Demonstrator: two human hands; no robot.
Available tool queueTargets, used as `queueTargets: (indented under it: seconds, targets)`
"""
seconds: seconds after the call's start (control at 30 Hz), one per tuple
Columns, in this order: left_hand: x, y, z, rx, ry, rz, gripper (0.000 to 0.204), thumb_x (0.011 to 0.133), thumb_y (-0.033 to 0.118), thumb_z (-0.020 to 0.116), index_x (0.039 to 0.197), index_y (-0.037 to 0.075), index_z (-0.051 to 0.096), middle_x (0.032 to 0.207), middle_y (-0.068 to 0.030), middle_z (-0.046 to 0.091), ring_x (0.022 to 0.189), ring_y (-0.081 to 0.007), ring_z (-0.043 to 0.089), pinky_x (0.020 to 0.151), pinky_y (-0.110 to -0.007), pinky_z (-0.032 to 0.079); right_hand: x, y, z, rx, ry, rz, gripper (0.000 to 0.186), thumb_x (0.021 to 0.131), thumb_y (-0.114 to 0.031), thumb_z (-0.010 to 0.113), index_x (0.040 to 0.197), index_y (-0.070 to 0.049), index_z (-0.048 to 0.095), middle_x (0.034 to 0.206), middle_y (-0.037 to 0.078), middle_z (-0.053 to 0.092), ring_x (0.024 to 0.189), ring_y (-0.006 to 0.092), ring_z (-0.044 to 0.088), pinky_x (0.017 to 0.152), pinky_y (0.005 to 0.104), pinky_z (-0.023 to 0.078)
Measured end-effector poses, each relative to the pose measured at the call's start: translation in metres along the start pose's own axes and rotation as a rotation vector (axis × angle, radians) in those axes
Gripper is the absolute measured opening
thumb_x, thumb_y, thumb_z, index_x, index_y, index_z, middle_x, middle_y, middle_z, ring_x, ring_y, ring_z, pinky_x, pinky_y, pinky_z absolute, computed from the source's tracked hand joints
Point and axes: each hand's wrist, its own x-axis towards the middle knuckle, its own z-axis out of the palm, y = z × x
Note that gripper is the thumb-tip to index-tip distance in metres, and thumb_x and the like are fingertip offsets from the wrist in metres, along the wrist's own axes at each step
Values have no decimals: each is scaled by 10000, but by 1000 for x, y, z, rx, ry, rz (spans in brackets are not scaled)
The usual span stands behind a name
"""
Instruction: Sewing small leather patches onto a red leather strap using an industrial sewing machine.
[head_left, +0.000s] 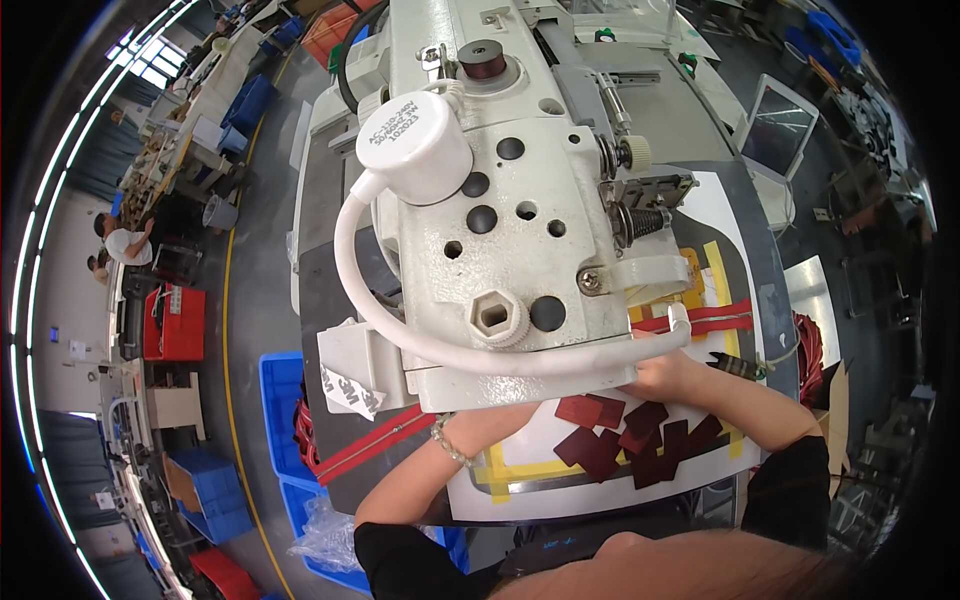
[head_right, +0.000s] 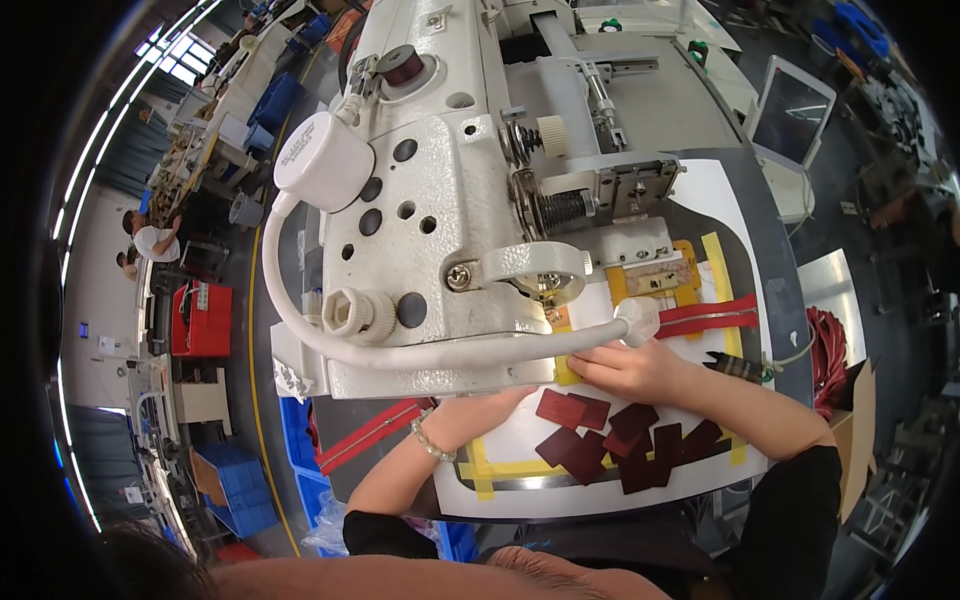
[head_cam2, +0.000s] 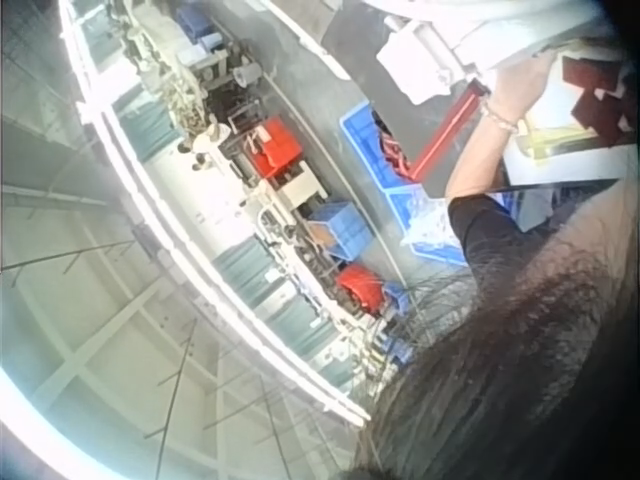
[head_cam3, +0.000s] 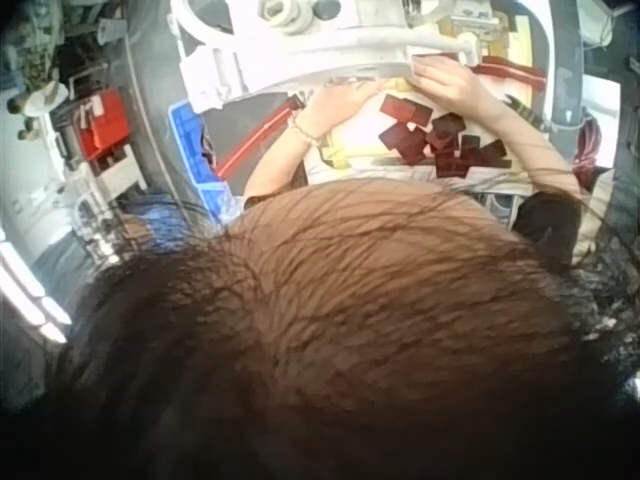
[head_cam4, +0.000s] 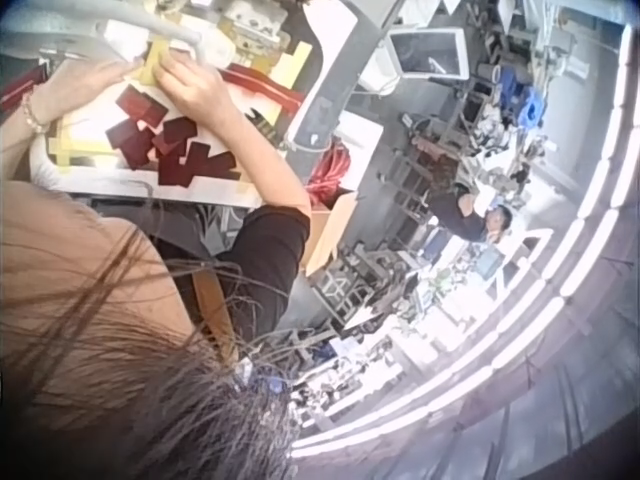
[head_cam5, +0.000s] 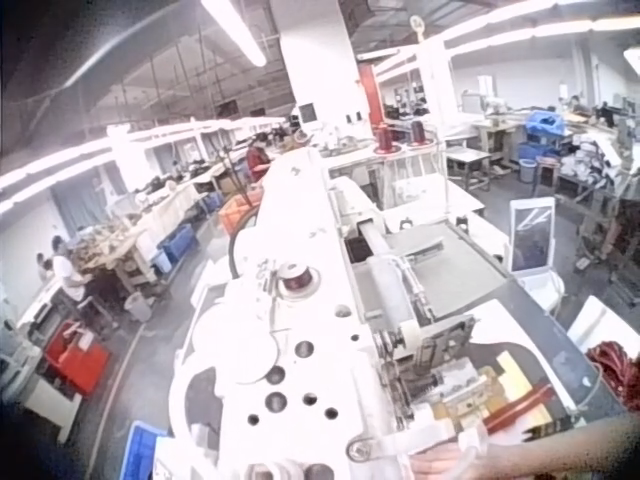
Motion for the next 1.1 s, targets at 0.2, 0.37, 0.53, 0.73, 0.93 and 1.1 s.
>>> queueTargets:
  seconds: [0.2, 0.37, 0.53, 0.73, 0.93, 1.1]
  targets:
    - [2, 10, -2, 306, 123, 115, 239, 845, 222, 636, 1068, 141, 665, 1014, -39, 663, 932, -193, 637, 815, -344, 503, 25, -23, -21, 24, -47, 78, 364, 712, -190, 720, 1053, -93, 633, 1033, 23, 614, 885, 153, 612, 651, 263, 531]
    - [4, 8, -3, 382, 85, 132, 303, 858, 247, 622, 1158, 203, 626, 832, 36, 671, 688, -94, 651, 569, -247, 510, 33, -36, -12, 15, -58, 177, 386, 706, -203, 709, 1043, -34, 625, 969, 43, 580, 898, 198, 576, 783, 303, 503]
    - [2, -16, -8, 299, 77, 198, 361, 853, 338, 648, 1188, 205, 629, 778, 30, 669, 667, -110, 652, 579, -258, 522, 33, -50, -3, -183, -41, 190, 308, 740, -132, 643, 1009, 18, 633, 958, 88, 563, 914, 239, 572, 804, 342, 489]
    - [2, -20, -4, 220, 120, 210, 409, 807, 371, 705, 1166, 182, 649, 869, 27, 679, 787, -110, 661, 684, -256, 537, 29, -50, 4, -236, 23, 209, 272, 773, -101, 611, 1013, 25, 634, 979, 108, 562, 927, 244, 573, 819, 349, 492]
    - [0, -13, -8, 190, 48, 137, 418, 810, 372, 698, 1164, 157, 645, 1088, 9, 655, 1030, -143, 616, 913, -324, 487, 31, -55, -1, -208, -35, 236, 262, 778, -103, 614, 1004, 28, 638, 980, 122, 563, 933, 261, 578, 843, 364, 496]
    - [3, -17, -6, 183, -48, 101, 461, 828, 396, 670, 1229, 176, 610, 1170, 1, 631, 1079, -175, 598, 969, -360, 453, 32, -60, -1, -228, -57, 250, 264, 782, -106, 607, 1000, 41, 636, 973, 140, 563, 934, 284, 586, 858, 385, 503]
